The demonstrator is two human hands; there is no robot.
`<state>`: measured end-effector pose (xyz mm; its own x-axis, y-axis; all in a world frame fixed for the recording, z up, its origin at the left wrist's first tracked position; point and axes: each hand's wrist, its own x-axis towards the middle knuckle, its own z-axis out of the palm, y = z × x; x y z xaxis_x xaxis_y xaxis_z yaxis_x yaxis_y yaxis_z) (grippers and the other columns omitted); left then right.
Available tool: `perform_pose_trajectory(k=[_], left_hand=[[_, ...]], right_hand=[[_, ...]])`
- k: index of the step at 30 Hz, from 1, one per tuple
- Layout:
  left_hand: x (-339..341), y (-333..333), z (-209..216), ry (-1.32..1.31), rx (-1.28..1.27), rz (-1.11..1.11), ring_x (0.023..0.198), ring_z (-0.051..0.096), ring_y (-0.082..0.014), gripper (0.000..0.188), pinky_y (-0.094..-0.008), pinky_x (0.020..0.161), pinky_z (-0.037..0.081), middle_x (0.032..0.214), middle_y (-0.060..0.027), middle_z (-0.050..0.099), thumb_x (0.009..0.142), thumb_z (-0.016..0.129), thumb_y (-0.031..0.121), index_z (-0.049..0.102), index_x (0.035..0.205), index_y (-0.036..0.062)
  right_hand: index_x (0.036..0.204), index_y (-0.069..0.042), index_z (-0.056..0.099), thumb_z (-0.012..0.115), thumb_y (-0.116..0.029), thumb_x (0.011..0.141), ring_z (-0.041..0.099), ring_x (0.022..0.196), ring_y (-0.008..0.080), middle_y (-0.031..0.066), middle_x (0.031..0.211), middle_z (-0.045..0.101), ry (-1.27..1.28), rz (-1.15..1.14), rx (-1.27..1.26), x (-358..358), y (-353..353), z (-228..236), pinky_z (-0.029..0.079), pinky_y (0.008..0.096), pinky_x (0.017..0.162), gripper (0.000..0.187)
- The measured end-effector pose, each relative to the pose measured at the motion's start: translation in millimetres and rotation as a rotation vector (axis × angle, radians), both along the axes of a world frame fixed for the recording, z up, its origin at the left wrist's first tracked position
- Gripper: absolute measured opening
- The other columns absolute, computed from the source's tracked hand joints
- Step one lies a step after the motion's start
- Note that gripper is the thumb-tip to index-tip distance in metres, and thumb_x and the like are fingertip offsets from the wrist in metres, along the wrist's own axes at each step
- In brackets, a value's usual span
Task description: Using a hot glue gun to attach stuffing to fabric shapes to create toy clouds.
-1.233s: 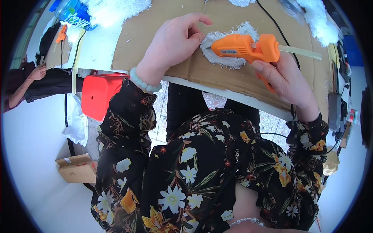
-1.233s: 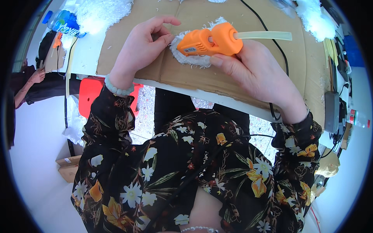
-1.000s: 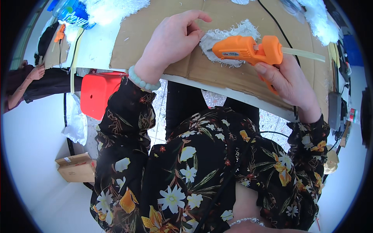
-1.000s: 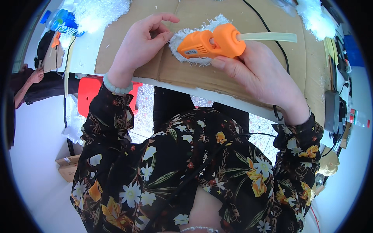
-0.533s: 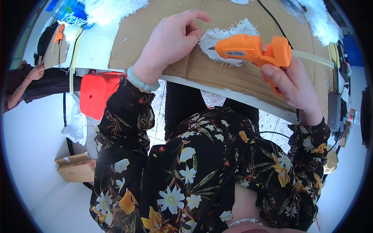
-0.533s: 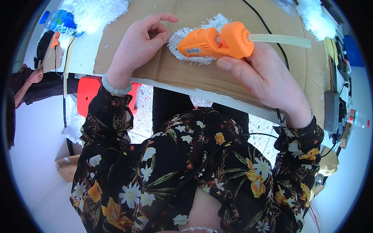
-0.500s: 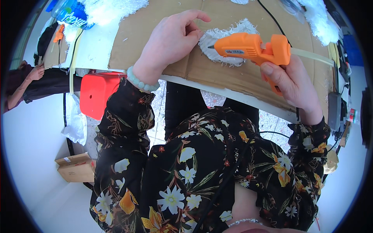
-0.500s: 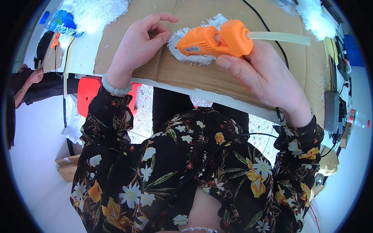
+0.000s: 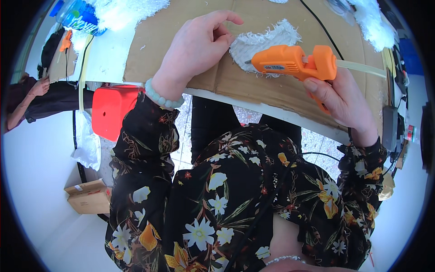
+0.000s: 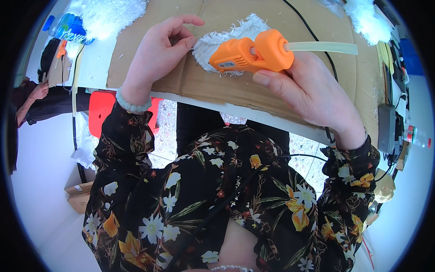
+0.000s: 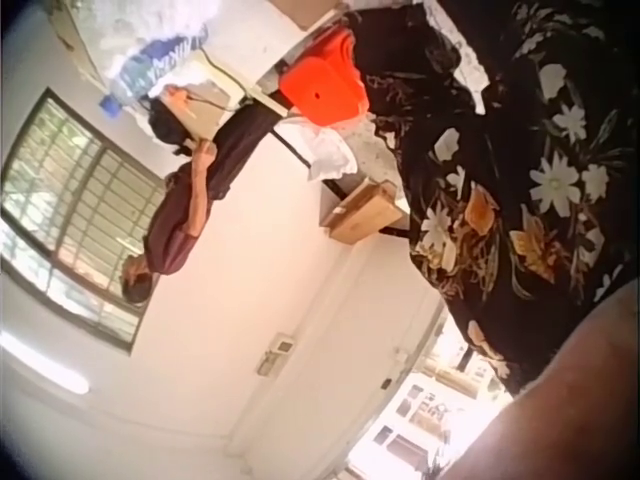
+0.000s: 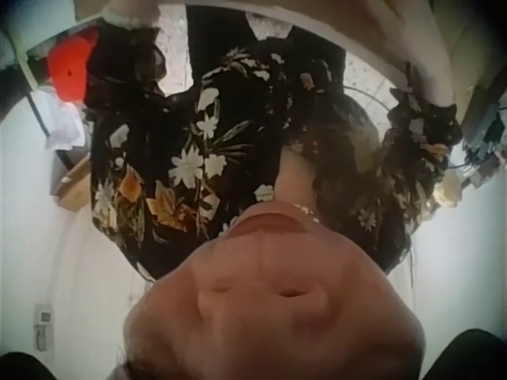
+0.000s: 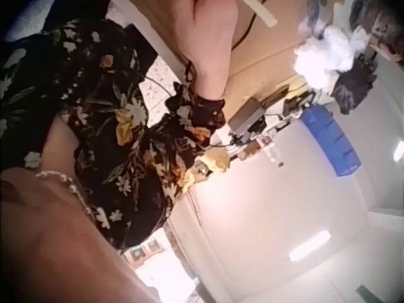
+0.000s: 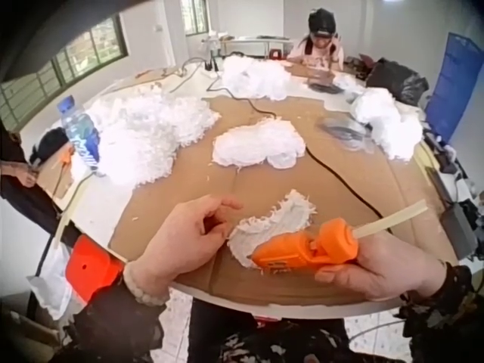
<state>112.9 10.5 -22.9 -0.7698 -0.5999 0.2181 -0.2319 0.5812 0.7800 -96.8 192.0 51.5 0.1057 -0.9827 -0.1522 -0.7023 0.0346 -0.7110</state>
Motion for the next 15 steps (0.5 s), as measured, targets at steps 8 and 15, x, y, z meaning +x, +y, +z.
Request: perform_pose_trajectory(k=[8, 15], left_hand=[[-1, 0, -1, 0.006, -0.001, -0.003, 0.066, 0.049, -0.0066, 0.028, -0.0221, 0.062, 0.043, 0.073, 0.0003, 0.059, 0.086, 0.061, 0.003, 0.061, 0.114, 0.0069], [1, -2, 0, 0.001, 0.042, -0.012, 0.067, 0.049, -0.0067, 0.028, -0.0224, 0.063, 0.043, 0.073, 0.0006, 0.059, 0.086, 0.061, 0.004, 0.061, 0.114, 0.0072]], right_hand=[[0.127, -0.001, 0.050, 0.056, -0.027, 0.095, 0.045, 0.063, 0.0090, 0.0002, 0.074, 0.052, 0.018, 0.055, -0.110, 4, -8, -2, 0.039, 0.0243, 0.060, 0.041], [0.127, -0.003, 0.050, 0.057, -0.026, 0.095, 0.045, 0.063, 0.0078, 0.0000, 0.075, 0.052, 0.051, 0.084, -0.134, -2, 2, 0, 0.039, 0.0233, 0.059, 0.040]])
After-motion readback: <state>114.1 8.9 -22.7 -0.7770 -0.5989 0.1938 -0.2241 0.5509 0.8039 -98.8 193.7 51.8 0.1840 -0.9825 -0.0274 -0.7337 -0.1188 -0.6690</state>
